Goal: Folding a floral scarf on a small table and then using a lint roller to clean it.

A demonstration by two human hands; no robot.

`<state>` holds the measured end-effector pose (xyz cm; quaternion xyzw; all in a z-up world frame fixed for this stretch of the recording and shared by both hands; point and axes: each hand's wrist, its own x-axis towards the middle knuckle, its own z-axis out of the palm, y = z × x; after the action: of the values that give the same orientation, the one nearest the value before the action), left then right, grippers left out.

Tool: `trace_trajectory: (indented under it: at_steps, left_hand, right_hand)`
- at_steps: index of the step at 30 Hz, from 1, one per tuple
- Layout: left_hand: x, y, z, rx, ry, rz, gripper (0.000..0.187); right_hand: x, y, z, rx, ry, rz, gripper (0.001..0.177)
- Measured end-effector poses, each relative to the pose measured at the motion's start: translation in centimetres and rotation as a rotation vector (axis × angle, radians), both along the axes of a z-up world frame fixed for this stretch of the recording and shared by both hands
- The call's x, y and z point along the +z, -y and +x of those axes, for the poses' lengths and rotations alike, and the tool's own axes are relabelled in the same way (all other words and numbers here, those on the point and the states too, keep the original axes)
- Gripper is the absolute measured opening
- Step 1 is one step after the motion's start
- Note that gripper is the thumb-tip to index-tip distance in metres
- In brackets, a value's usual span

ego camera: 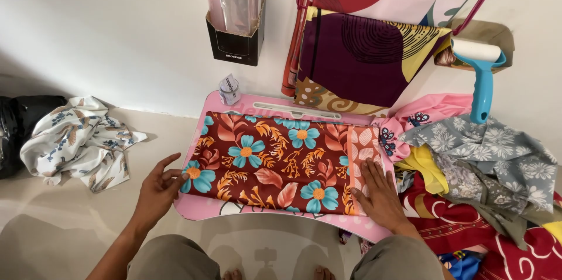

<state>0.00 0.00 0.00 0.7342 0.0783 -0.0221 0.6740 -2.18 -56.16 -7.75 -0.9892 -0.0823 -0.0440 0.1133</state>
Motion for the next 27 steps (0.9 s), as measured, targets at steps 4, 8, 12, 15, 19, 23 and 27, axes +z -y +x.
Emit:
trace_trajectory:
  at_steps: [4, 8, 12, 15, 19, 23, 27]
  left_hand:
    - [-1.9, -0.8, 0.4, -0.034, -0.043, 0.06, 0.067]
    - [-1.8, -1.1, -0.2, -0.069, -0.123, 0.403, 0.074]
    - [-0.6, 0.4, -1.4, -0.066, 0.459, 1.017, 0.054]
    - [-1.4, 2.3, 0.6, -0.245, 0.662, 1.143, 0.057]
    - [-5.4, 4.0, 2.8, -0.323, 0.669, 1.218, 0.078]
    - [-7.9, 3.3, 3.3, -0.358, 0.538, 1.288, 0.094]
    - [-7.8, 2.8, 3.0, -0.36, 0.469, 1.289, 0.101]
  right_hand:
    - [-0.3, 0.2, 0.1, 0.005, 0.02, 0.01, 0.084]
    - [-0.3, 0.6, 0.0, 0.002, -0.03, -0.002, 0.086]
    - [0.6, 0.5, -0.3, -0.012, -0.019, -0.027, 0.085]
    - [1.8, -1.2, 0.3, 0.06, 0.053, 0.03, 0.08]
    - [2.6, -3.2, 0.4, 0.146, 0.003, -0.052, 0.083]
    - [1.2, -1.5, -0.2, 0.09, 0.012, -0.041, 0.082]
    - [1.2, -0.5, -1.0, -0.049, -0.049, -0.02, 0.084]
